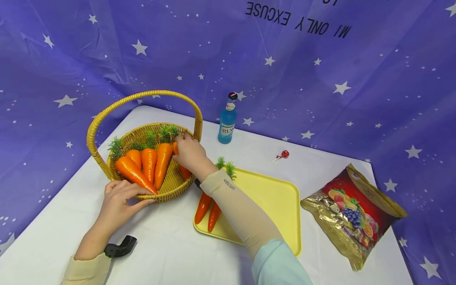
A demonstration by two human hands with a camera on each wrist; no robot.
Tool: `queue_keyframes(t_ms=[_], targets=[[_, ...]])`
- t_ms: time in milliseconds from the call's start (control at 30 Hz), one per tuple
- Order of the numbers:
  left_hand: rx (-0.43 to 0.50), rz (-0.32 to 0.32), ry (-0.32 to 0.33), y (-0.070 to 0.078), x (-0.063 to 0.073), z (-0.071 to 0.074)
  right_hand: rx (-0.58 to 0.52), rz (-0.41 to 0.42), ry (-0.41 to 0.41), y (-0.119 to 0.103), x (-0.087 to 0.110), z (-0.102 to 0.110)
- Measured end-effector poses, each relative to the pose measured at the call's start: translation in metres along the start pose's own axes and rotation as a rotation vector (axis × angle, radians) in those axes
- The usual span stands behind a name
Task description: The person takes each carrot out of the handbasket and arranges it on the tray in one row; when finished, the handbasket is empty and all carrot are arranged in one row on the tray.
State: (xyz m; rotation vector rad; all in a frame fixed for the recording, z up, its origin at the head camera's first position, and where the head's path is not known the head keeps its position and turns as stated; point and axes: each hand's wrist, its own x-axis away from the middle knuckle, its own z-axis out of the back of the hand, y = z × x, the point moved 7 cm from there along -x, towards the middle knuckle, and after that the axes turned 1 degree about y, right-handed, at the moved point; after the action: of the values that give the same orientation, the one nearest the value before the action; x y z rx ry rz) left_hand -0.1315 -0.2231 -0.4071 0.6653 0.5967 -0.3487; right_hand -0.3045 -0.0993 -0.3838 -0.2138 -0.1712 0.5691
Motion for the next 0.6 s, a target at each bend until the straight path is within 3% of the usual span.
queue_keyframes(t_ms=[600], targets=[[-0.003,0.006,0.002,-0.001,0.000,0.000,0.088,-0.031,-0.054,0.003,-0.020,-0.018]])
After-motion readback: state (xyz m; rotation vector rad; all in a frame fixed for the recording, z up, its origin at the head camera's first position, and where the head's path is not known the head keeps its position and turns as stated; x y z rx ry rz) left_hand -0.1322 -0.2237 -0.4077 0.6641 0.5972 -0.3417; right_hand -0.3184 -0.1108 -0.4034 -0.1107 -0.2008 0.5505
